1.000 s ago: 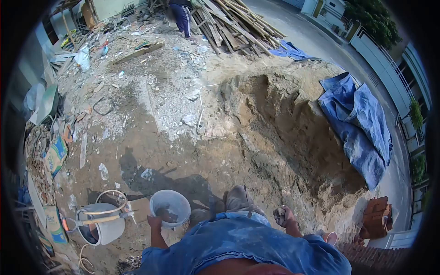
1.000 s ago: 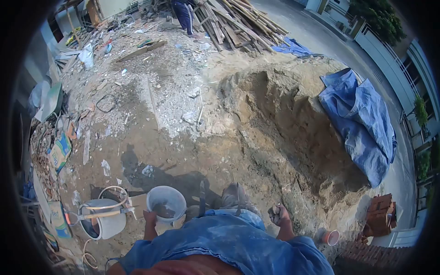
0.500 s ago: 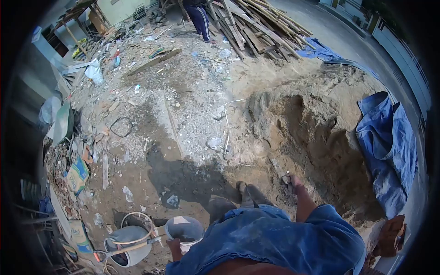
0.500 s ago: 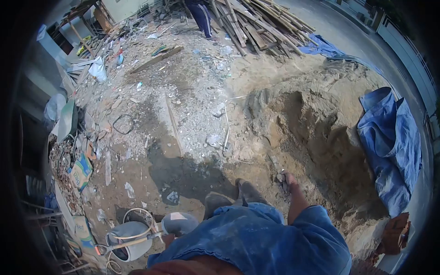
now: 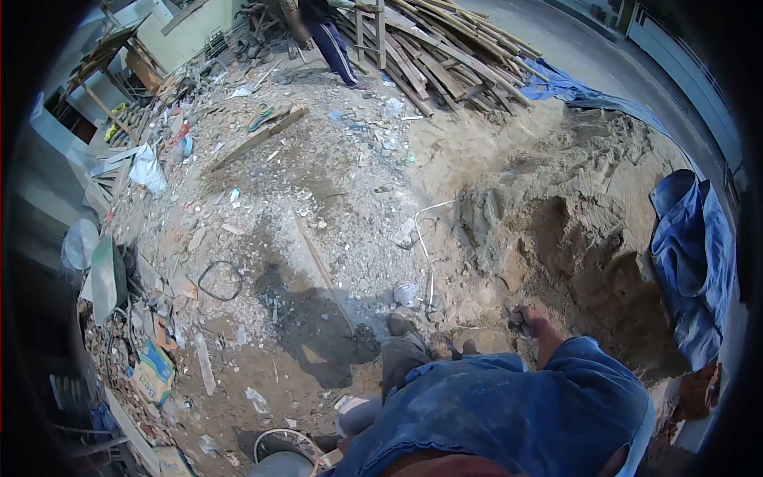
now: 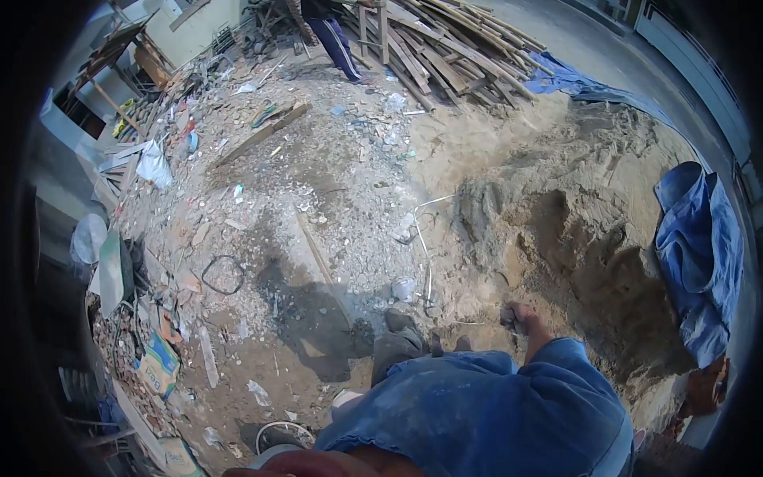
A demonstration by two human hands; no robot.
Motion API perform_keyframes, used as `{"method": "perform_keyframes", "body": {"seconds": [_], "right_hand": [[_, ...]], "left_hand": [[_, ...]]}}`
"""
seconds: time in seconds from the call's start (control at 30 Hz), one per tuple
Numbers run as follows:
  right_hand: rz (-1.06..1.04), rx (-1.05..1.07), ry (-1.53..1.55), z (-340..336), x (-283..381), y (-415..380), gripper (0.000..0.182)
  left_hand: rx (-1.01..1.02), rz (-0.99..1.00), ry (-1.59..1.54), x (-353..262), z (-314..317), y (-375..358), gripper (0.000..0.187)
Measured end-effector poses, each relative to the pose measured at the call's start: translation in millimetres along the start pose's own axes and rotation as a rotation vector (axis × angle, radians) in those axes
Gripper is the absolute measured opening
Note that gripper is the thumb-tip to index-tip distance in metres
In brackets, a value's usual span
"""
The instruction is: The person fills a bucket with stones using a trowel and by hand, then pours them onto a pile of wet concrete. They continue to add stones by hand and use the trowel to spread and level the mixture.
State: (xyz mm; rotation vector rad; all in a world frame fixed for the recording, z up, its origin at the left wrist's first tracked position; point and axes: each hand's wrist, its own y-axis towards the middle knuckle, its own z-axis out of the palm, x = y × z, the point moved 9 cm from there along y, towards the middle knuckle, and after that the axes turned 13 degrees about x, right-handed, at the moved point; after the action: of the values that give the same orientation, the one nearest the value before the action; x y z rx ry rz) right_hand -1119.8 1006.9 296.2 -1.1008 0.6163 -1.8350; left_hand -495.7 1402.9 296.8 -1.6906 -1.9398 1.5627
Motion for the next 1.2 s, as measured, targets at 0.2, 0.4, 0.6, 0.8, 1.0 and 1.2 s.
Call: {"method": "perform_keyframes", "body": {"seconds": [0.2,0.4,0.6,0.8,1.0,1.2], "right_hand": [[0.030,-0.083,0.050,71.3,56.9,10.3,0.024],[-0.056,-0.037,-0.077,144.8,162.9,58.2,0.034],[0.081,-0.046,-0.023,158.8,192.4,120.2,0.034],[0.262,-0.084,-0.234,131.4,249.3,243.3,0.028],[0.012,-0.122,-0.258,217.4,420.4,292.6,0.024],[-0.073,0.014,-0.327,279.5,570.2,381.4,0.023]], "left_hand": [[0.101,0.170,0.023,-174.7,7.7,90.1,0.045],[0.122,0.401,-0.080,-333.8,16.5,134.5,0.053],[0.089,0.445,-0.079,-402.9,43.0,175.8,0.058],[-0.023,0.321,-0.168,-383.1,82.4,194.4,0.061],[-0.068,0.009,-0.096,-422.4,103.9,150.7,0.059],[-0.061,-0.026,-0.108,-482.0,126.6,159.4,0.058]]}}
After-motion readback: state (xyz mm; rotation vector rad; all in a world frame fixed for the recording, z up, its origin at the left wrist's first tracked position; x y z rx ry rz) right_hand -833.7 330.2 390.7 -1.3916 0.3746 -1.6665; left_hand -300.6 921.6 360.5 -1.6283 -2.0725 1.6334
